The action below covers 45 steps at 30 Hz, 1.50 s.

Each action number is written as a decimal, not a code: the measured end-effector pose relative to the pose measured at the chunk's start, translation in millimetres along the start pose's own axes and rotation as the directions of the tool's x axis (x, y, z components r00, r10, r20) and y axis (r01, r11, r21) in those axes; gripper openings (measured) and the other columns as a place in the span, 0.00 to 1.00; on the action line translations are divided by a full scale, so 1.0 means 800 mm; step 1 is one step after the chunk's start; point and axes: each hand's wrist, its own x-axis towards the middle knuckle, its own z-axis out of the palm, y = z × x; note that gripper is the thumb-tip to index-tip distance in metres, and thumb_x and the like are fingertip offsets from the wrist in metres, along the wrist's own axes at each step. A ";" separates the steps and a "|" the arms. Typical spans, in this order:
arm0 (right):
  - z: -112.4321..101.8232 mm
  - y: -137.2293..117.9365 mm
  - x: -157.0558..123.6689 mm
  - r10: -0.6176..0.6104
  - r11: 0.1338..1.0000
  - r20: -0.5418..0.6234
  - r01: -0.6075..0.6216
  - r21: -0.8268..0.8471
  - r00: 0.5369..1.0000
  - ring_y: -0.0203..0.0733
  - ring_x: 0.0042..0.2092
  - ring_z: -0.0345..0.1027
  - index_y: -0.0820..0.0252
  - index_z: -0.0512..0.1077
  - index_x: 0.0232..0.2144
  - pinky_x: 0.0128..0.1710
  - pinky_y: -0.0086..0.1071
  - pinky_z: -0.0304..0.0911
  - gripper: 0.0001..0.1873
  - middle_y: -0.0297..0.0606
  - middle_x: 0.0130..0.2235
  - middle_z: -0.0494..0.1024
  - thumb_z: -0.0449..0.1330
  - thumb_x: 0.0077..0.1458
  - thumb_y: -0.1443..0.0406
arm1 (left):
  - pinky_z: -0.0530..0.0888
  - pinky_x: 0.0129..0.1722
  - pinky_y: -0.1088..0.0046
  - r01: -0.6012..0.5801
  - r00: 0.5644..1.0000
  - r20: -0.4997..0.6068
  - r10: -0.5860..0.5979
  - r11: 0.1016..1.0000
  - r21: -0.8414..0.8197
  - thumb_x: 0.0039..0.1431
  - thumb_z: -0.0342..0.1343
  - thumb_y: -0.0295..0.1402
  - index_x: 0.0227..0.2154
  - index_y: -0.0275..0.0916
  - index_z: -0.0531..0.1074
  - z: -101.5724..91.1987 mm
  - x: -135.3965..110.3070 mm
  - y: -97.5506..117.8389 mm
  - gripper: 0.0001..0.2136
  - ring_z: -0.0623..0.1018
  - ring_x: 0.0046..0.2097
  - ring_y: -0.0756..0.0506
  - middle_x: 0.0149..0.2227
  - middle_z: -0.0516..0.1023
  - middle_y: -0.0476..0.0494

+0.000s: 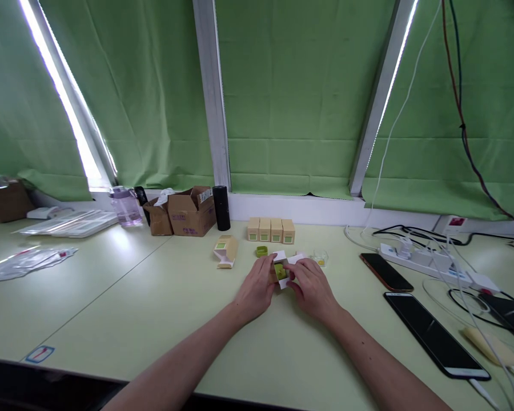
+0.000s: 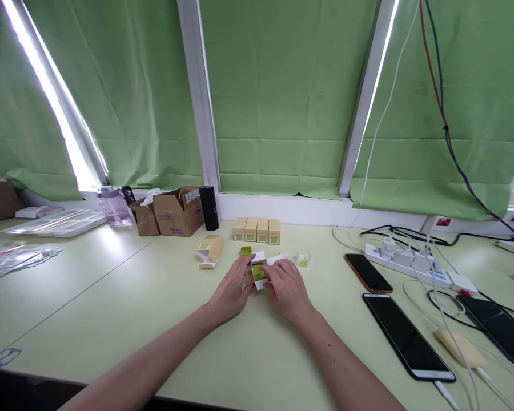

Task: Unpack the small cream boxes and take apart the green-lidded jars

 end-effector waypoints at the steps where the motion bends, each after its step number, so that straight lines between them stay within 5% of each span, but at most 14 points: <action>1: 0.001 -0.002 0.000 -0.013 1.000 -0.004 0.013 -0.025 1.000 0.53 0.45 0.69 0.57 0.69 0.53 0.46 0.48 0.67 0.20 0.43 0.41 0.79 0.56 0.60 0.75 | 0.68 0.66 0.46 0.006 1.000 0.001 -0.006 1.000 -0.005 0.57 0.53 0.18 0.70 0.41 0.51 0.000 0.000 0.000 0.38 0.67 0.67 0.34 0.65 0.66 0.32; 5: 0.000 -0.008 0.000 -0.001 1.000 -0.026 0.001 0.005 1.000 0.54 0.47 0.69 0.57 0.69 0.53 0.47 0.49 0.68 0.20 0.46 0.46 0.78 0.55 0.60 0.74 | 0.68 0.67 0.47 0.007 1.000 -0.011 -0.007 1.000 -0.020 0.59 0.53 0.20 0.70 0.43 0.51 0.001 0.000 -0.001 0.37 0.67 0.67 0.34 0.64 0.66 0.33; 9: -0.001 -0.011 -0.002 0.138 0.974 -0.050 -0.126 0.187 0.989 0.54 0.50 0.69 0.56 0.68 0.53 0.48 0.48 0.71 0.18 0.47 0.49 0.76 0.55 0.61 0.72 | 0.69 0.65 0.46 -0.015 1.000 -0.017 0.014 1.000 -0.017 0.60 0.54 0.22 0.69 0.42 0.53 0.000 0.001 0.002 0.35 0.69 0.65 0.34 0.62 0.68 0.32; 15: 0.012 -0.012 -0.002 0.360 0.897 -0.038 -0.335 0.289 0.932 0.51 0.46 0.71 0.55 0.72 0.38 0.46 0.45 0.72 0.05 0.45 0.45 0.73 0.56 0.63 0.66 | 0.73 0.62 0.47 -0.078 0.997 0.024 0.076 0.996 0.046 0.62 0.55 0.23 0.70 0.43 0.52 -0.002 0.001 0.012 0.34 0.70 0.63 0.34 0.61 0.68 0.33; 27: 0.013 -0.014 0.002 0.525 0.772 -0.026 -0.463 0.436 0.850 0.46 0.39 0.71 0.55 0.70 0.29 0.40 0.40 0.70 0.10 0.43 0.41 0.76 0.57 0.63 0.60 | 0.79 0.54 0.53 -0.079 0.996 0.063 0.068 0.978 0.194 0.63 0.56 0.24 0.70 0.48 0.49 0.001 0.000 0.012 0.36 0.72 0.61 0.34 0.60 0.70 0.35; 32: 0.010 -0.015 0.002 0.630 0.602 0.033 -0.513 0.612 0.776 0.46 0.41 0.74 0.56 0.74 0.34 0.41 0.39 0.72 0.14 0.44 0.44 0.80 0.58 0.63 0.53 | 0.80 0.52 0.52 -0.045 0.998 0.046 0.035 0.973 0.226 0.63 0.57 0.24 0.70 0.47 0.48 -0.003 0.001 0.010 0.37 0.72 0.60 0.34 0.59 0.70 0.35; 40: 0.007 -0.005 0.006 0.773 0.315 0.081 -0.492 0.811 0.629 0.46 0.35 0.74 0.57 0.74 0.32 0.36 0.40 0.73 0.24 0.41 0.34 0.81 0.67 0.53 0.43 | 0.79 0.53 0.53 -0.011 1.000 0.007 0.009 0.981 0.192 0.61 0.57 0.23 0.70 0.48 0.51 -0.012 0.004 0.016 0.37 0.71 0.60 0.35 0.58 0.71 0.35; 45: 0.002 0.002 0.007 0.815 0.229 0.088 -0.459 0.859 0.572 0.44 0.32 0.73 0.58 0.75 0.32 0.33 0.38 0.73 0.26 0.39 0.31 0.81 0.69 0.49 0.42 | 0.77 0.56 0.52 0.025 0.997 -0.069 -0.015 0.989 0.147 0.61 0.57 0.24 0.71 0.47 0.52 -0.017 0.006 0.009 0.37 0.71 0.61 0.35 0.59 0.70 0.35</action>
